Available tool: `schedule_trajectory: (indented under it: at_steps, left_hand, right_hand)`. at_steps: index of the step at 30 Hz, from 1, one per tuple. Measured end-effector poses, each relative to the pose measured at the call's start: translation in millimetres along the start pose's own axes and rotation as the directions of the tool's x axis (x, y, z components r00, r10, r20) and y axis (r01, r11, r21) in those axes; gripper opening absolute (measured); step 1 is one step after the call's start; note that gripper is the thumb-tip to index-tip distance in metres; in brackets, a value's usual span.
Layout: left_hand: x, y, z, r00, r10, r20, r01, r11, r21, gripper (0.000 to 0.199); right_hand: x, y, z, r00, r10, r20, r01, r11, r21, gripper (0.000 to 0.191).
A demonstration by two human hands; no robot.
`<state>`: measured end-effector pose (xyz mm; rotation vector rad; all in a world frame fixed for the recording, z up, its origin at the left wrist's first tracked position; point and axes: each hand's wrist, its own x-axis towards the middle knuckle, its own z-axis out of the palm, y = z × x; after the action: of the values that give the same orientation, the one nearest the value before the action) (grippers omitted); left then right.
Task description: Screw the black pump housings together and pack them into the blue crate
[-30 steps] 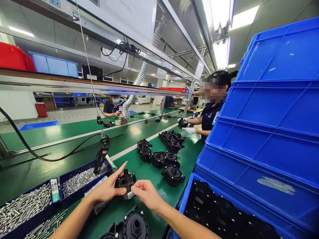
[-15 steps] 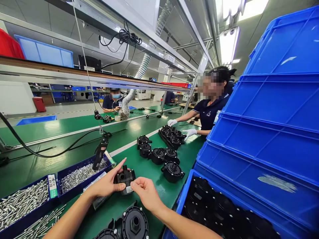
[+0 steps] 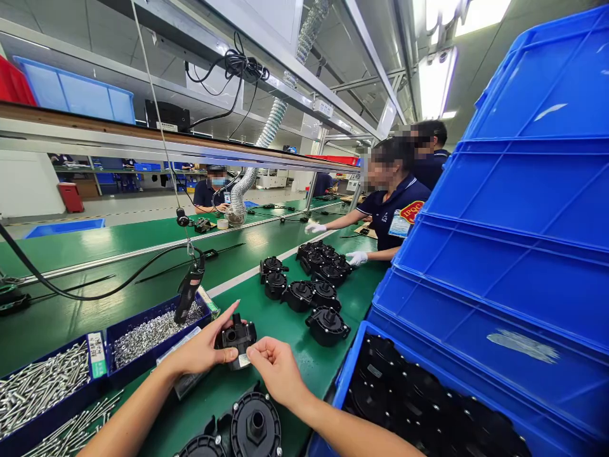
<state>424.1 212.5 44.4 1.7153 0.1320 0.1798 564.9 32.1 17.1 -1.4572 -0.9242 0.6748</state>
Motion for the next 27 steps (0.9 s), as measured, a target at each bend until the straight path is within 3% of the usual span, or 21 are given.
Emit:
schedule_trajectory:
  at_steps: [8, 14, 18, 22, 25, 27]
  left_hand:
    - [-0.4, -4.0, -3.6, 1.000, 0.014, -0.008, -0.014, 0.999, 0.051, 0.117]
    - [-1.0, -7.0, -4.8, 1.000, 0.014, -0.003, -0.014, 0.997, 0.072, 0.115]
    - [1.5, -7.9, -3.2, 1.000, 0.017, -0.012, -0.016, 0.998, 0.061, 0.115]
    - [0.6, -4.1, -4.7, 1.000, 0.020, -0.003, -0.020, 0.999, 0.035, 0.125]
    - [-9.0, 2.3, -4.5, 1.000, -0.020, -0.014, 0.022, 0.990, 0.140, 0.122]
    - [-12.2, 5.7, -2.4, 0.997, -0.054, -0.046, 0.063, 0.971, 0.229, 0.113]
  right_hand:
    - [-1.0, 6.5, -0.9, 1.000, -0.024, -0.018, 0.023, 0.998, -0.051, 0.033]
    - [-2.5, 4.9, -6.2, 0.979, -0.205, -0.018, 0.188, 0.925, -0.330, 0.028]
    - [2.7, 6.6, -21.6, 0.977, -0.213, -0.011, 0.194, 0.908, -0.373, 0.019]
    - [13.4, 1.7, -27.6, 0.993, -0.099, 0.071, 0.120, 0.894, -0.432, 0.063]
    - [17.6, -18.4, -14.3, 0.993, 0.000, 0.115, 0.062, 0.839, -0.540, 0.099]
    - [20.8, -34.6, -5.2, 0.981, 0.074, 0.182, 0.047, 0.811, -0.584, 0.112]
